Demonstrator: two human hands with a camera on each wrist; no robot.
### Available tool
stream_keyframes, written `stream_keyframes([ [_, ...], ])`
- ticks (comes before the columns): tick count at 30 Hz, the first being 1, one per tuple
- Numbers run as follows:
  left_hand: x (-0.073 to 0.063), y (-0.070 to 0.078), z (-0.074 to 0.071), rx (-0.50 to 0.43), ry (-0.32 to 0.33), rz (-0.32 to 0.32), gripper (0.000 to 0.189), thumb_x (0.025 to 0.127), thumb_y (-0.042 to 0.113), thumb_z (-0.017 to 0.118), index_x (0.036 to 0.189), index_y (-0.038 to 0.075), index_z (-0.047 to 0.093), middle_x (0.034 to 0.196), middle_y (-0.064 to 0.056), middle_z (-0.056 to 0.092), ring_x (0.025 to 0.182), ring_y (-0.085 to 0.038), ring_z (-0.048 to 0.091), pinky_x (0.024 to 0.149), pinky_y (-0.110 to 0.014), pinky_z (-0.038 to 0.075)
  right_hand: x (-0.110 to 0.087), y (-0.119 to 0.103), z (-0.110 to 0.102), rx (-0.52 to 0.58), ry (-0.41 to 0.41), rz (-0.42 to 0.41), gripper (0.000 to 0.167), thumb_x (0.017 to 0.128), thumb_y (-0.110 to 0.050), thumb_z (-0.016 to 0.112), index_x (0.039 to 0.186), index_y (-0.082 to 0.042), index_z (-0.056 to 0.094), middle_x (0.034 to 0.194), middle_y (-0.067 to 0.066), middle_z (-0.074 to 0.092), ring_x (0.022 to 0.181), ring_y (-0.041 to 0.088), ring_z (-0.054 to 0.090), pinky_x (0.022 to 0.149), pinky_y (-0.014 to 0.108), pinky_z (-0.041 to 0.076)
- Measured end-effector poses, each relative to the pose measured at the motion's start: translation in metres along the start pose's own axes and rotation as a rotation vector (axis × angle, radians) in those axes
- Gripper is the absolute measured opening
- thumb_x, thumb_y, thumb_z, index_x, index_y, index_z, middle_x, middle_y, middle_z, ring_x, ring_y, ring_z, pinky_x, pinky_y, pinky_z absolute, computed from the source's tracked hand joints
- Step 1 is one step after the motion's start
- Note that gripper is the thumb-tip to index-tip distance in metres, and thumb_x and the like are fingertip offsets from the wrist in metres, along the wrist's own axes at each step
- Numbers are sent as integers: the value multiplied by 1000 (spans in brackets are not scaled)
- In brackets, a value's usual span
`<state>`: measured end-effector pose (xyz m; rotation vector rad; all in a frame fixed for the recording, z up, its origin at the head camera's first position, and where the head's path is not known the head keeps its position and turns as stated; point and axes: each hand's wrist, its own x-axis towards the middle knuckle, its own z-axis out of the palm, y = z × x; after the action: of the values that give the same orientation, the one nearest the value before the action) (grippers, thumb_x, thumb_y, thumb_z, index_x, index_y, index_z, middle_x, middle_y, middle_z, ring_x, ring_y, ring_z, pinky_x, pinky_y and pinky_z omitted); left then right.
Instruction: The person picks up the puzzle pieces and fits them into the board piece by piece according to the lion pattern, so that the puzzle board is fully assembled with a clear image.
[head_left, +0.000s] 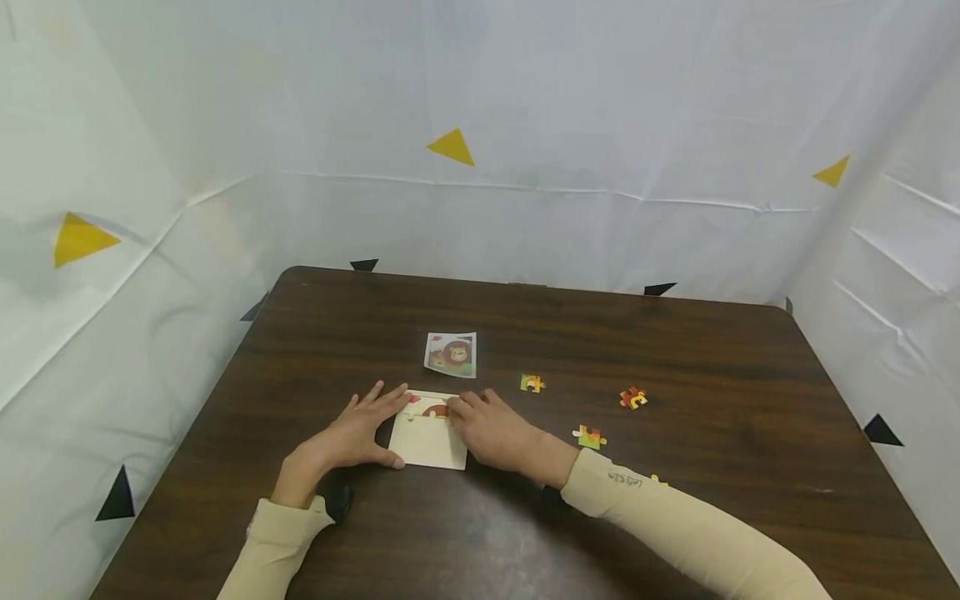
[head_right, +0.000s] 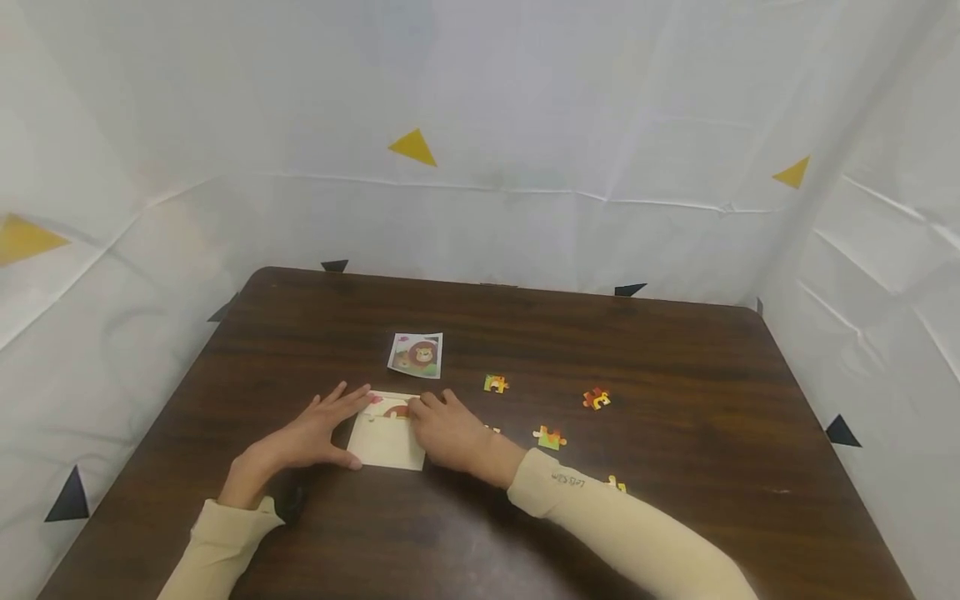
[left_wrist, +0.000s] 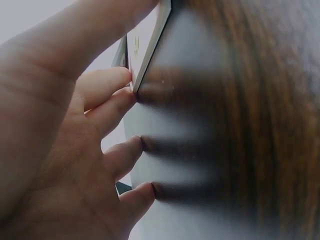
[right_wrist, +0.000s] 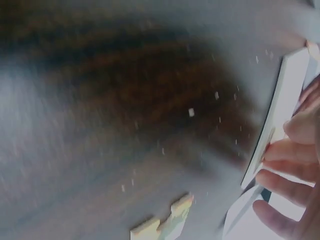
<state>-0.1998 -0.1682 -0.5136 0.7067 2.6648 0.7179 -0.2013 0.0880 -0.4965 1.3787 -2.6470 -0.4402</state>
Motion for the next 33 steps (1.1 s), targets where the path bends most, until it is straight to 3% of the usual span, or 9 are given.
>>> stream_keyframes([
  [8, 1, 1, -3, 17, -10, 4, 100, 70, 40, 84, 151, 15, 33, 158, -12, 22, 144, -45, 9, 106, -72, 9, 1, -2, -3, 35, -6, 9, 33, 94, -17, 53, 123, -5, 62, 125, 4, 52, 110, 21, 52, 85, 38, 47],
  [15, 1, 3, -5, 29, -10, -1, 98, 70, 42, 84, 150, 13, 36, 158, -13, 23, 143, -46, 10, 106, -72, 10, 1, 4, -4, 96, -43, 1, 38, 98, -23, 49, 131, -5, 58, 132, 4, 51, 114, 20, 50, 84, 40, 48],
  [20, 0, 4, -3, 24, -11, 8, 97, 70, 42, 84, 150, 13, 36, 158, -15, 23, 143, -47, 10, 105, -73, 10, -2, 16, -4, 284, -51, 17, 39, 99, -24, 53, 134, -7, 57, 135, 2, 51, 119, 19, 50, 85, 40, 49],
  [24, -2, 2, -2, 37, -24, 4, 98, 71, 42, 83, 150, 13, 35, 158, -15, 22, 143, -47, 10, 104, -74, 10, -7, 24, -6, 492, 16, 29, 36, 96, -18, 59, 131, -8, 59, 131, 4, 56, 117, 21, 54, 82, 39, 49],
  [26, -3, 1, -2, 41, -18, 4, 98, 70, 42, 84, 150, 14, 35, 158, -15, 22, 143, -47, 10, 104, -73, 10, -10, 30, -9, 537, 76, 40, 35, 95, -15, 60, 129, -8, 60, 128, 4, 59, 115, 22, 56, 81, 41, 49],
  [29, -2, 0, -3, 43, -6, 5, 99, 70, 42, 84, 151, 16, 34, 158, -14, 22, 143, -46, 9, 106, -72, 9, -19, 45, -15, 527, 159, 90, 35, 95, -15, 61, 128, -8, 60, 126, 6, 60, 115, 24, 56, 84, 45, 49],
  [33, 2, 1, -5, 44, -6, 16, 100, 69, 42, 85, 151, 17, 33, 158, -14, 22, 144, -46, 9, 106, -72, 8, -43, 77, -20, 466, 222, 227, 36, 92, -15, 65, 127, -5, 61, 125, 10, 61, 114, 29, 58, 83, 48, 50],
])
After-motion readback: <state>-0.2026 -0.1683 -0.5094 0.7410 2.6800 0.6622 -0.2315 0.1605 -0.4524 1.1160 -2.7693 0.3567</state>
